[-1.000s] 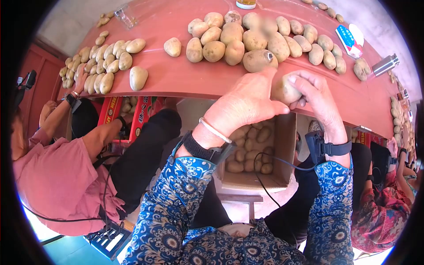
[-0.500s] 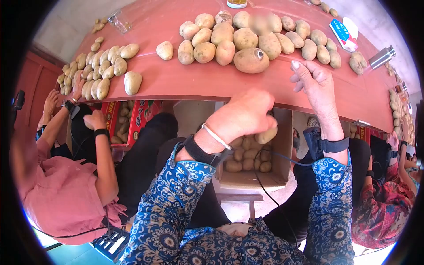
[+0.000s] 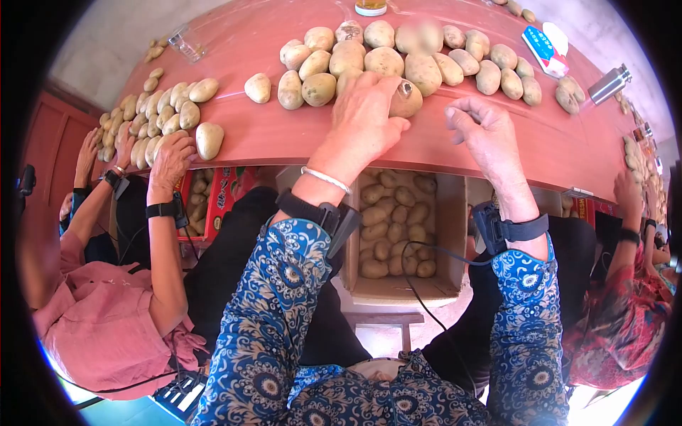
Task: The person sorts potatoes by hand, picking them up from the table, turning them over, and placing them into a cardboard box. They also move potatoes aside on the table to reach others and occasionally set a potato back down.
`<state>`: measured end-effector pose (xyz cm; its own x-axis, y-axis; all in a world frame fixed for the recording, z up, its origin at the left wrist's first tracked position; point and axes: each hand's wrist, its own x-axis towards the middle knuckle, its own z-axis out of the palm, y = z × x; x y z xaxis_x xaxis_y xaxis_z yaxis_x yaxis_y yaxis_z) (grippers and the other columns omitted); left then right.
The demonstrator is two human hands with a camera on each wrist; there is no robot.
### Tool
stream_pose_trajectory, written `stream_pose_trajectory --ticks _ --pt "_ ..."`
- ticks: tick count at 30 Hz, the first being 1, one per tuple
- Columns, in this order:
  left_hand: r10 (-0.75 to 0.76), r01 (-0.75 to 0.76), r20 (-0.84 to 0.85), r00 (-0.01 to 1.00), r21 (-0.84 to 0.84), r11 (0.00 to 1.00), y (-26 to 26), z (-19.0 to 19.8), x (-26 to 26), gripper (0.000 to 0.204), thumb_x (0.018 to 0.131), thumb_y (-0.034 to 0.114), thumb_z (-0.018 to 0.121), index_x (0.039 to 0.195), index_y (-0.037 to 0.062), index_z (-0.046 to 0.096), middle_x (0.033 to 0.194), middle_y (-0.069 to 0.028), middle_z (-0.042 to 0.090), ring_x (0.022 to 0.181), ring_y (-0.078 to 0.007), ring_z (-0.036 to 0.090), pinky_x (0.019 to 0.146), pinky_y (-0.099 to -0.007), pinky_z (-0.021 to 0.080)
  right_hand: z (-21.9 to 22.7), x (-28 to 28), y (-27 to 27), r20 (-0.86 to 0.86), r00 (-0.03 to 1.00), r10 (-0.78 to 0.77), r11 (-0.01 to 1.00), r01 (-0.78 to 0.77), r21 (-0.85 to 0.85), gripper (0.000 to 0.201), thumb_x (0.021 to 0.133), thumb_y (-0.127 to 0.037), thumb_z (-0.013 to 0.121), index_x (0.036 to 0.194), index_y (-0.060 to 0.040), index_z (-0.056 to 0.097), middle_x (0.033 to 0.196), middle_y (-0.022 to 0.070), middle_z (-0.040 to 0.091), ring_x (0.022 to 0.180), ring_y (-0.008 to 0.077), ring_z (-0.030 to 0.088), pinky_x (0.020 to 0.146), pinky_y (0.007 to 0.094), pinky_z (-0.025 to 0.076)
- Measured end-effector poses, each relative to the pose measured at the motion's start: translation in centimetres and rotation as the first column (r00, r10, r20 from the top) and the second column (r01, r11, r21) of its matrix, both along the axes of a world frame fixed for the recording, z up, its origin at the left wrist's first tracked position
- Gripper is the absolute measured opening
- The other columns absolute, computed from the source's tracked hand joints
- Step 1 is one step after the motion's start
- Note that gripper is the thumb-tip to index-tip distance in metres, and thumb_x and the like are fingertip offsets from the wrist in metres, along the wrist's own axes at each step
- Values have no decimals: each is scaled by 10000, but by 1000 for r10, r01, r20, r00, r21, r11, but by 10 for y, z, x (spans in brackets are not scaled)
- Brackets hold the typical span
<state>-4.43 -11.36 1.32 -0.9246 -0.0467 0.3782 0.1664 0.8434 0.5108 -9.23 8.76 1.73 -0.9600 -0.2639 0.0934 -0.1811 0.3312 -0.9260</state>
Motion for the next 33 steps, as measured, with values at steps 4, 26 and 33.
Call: stream_pose_trajectory --ticks 4,26,33 --pt "44 -40 38 998 -97 994 2 -3 -6 665 749 163 823 1357 59 574 1259 -121 576 1213 -324 525 1019 -410 459 5 6 -4 159 987 19 999 -12 -50 293 931 -255 692 1052 11 681 905 87 695 742 133 653 653 282 512" --pt "-110 88 5 994 565 821 26 16 -7 529 878 330 781 1231 -18 597 1041 -154 724 971 -183 699 844 -325 554 5 8 4 554 713 430 664 165 -729 613 907 -490 699 1317 -85 490 1188 134 598 1012 251 658 748 441 597" --pt "308 -280 -143 940 187 942 -43 -1 -14 502 853 321 758 1213 -15 661 1065 -191 710 1063 -321 682 927 -398 533 3 13 6 581 732 357 721 180 -669 463 894 -440 730 1206 -130 586 1098 72 646 939 191 679 628 367 606"
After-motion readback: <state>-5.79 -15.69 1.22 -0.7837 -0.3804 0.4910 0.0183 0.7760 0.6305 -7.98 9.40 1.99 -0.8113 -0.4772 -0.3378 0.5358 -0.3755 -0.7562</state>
